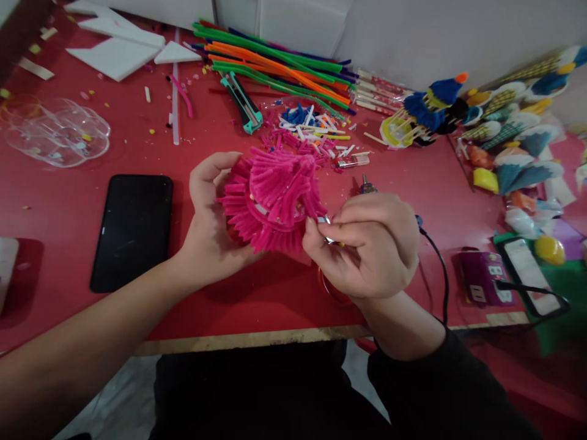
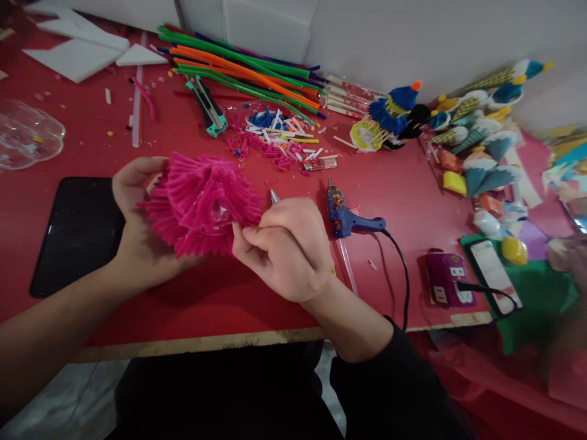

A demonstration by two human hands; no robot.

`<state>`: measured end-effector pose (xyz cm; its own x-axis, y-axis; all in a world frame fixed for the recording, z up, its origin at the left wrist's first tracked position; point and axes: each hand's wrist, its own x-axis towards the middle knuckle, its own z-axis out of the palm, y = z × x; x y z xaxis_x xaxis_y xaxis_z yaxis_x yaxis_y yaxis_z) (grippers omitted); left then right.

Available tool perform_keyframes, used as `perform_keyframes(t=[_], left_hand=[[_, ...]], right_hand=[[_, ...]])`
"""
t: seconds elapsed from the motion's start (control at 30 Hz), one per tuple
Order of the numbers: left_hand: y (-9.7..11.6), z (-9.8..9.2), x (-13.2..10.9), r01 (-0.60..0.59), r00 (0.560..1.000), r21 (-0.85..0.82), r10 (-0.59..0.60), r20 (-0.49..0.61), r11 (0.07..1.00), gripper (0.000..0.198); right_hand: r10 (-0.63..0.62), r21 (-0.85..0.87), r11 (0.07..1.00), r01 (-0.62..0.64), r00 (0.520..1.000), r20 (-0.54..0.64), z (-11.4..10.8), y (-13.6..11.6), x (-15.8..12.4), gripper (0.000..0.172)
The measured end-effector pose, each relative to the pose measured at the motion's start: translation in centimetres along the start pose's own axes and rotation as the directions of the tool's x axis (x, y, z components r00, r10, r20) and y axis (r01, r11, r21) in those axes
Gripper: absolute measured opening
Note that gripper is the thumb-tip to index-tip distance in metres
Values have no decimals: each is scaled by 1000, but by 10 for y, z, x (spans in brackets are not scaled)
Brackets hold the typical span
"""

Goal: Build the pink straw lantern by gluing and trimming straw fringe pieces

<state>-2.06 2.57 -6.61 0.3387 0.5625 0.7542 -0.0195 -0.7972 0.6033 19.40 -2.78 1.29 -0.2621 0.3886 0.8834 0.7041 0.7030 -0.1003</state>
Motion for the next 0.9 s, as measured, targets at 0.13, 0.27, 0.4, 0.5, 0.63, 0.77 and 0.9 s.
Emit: perform_keyframes(t=[0.13, 0.27, 0.4, 0.5, 0.63, 0.77, 0.9], left_hand=[[2, 2, -2, 85, 993, -103, -93, -79, 991, 129], [4, 2, -1, 68, 996, -43, -70, -63, 997, 135], [3, 0, 1, -16, 1000, 40, 17, -18, 999, 135], [2, 0, 0, -16, 1000, -9, 16, -24, 1000, 137], [1, 1, -2, 122, 989, -181, -135, -65, 976, 132], [1, 0, -3, 121, 991, -180, -129, -34, 976, 132], [2, -1, -1, 55, 999, -68, -54, 3, 996, 137]], right_hand=[[-5, 40, 999, 5, 1000, 9, 0, 2, -1, 19], [-4, 24, 1000, 3, 1000, 5, 1, 2, -2, 19], [5, -18, 1000, -5, 1000, 17, 2, 1, -1, 18], [18, -55, 998, -17, 1000, 20, 2, 0, -1, 3], [30, -46, 999, -29, 999, 20, 1, 3, -4, 27], [-20, -18, 1000, 20, 1000, -22, 3, 7, -6, 33], [-8, -32, 999, 8, 1000, 4, 3, 8, -8, 32]])
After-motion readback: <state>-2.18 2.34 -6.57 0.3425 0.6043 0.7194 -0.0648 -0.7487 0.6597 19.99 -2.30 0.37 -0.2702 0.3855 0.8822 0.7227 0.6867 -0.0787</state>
